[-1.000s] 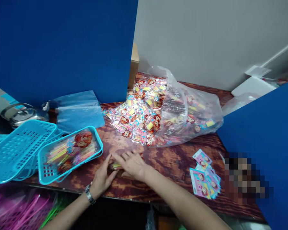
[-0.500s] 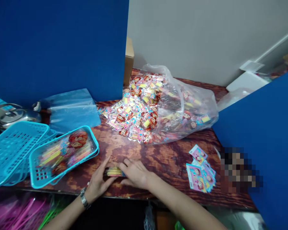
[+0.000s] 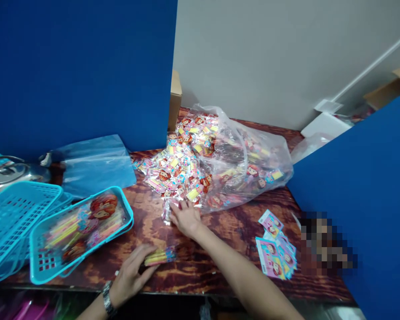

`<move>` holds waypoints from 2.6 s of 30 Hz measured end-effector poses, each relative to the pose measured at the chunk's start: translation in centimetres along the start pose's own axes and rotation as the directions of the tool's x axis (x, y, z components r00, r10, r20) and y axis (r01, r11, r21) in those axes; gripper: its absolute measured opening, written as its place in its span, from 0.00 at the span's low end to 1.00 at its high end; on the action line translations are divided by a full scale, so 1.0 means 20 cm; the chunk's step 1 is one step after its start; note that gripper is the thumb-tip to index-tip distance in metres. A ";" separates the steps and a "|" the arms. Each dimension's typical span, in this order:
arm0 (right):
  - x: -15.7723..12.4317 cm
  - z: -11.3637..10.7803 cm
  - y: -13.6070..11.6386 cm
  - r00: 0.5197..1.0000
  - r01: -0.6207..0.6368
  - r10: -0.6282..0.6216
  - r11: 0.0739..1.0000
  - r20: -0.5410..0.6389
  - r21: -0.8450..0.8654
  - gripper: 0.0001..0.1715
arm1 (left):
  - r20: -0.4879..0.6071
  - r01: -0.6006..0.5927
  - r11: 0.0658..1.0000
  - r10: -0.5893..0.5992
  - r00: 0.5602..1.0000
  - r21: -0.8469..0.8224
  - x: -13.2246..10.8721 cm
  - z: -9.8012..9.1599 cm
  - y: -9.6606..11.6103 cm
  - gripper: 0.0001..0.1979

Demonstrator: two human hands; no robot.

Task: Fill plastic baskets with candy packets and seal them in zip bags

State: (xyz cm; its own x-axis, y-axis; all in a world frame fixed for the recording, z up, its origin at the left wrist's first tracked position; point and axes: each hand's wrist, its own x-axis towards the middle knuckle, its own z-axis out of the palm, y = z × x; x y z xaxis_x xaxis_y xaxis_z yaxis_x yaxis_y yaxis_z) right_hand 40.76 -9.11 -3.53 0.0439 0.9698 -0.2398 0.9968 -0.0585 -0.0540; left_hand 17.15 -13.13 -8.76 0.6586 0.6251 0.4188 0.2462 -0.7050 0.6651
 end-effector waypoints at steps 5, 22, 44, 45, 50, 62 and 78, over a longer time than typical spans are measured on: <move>0.07 -0.13 0.00 0.999 0.045 -0.045 0.999 0.021 -0.006 0.22 | 0.017 0.000 1.000 0.001 1.000 -0.023 -0.02 0.01 -0.03 0.18; -0.11 -0.12 -0.10 0.925 0.364 -0.359 0.931 0.122 -0.020 0.16 | 0.035 -0.048 0.996 0.051 0.998 -0.080 0.03 -0.03 0.02 0.14; 0.08 -0.15 0.45 0.967 0.251 -0.252 0.928 0.034 -0.275 0.29 | -0.029 -0.087 0.996 0.088 0.996 0.009 0.03 -0.03 0.02 0.13; 0.09 -0.16 0.46 0.975 0.220 -0.219 0.938 0.034 -0.268 0.33 | -0.028 -0.089 0.996 0.089 0.996 0.008 0.03 -0.03 0.02 0.13; 0.17 -0.20 0.47 0.985 0.171 -0.163 0.945 0.053 -0.278 0.33 | -0.023 -0.088 0.996 0.088 0.996 0.008 0.03 -0.03 0.03 0.13; 0.03 -0.21 -0.09 0.906 0.422 -0.408 0.890 0.111 -0.170 0.17 | -0.009 -0.033 0.999 0.033 0.999 -0.039 0.02 -0.01 0.02 0.13; 0.17 -0.20 0.44 0.943 0.331 -0.324 0.891 0.078 -0.311 0.17 | -0.032 -0.048 0.999 0.048 0.998 -0.008 0.02 -0.02 0.02 0.13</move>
State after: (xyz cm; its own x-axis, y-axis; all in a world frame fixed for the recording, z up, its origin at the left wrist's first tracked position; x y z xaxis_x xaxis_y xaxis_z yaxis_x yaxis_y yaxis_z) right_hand 49.96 -5.46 -0.99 -0.2864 0.9149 -0.2845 0.9231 0.3430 0.1739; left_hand 17.26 -12.93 -8.13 0.6469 0.6009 0.4696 0.2083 -0.7315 0.6492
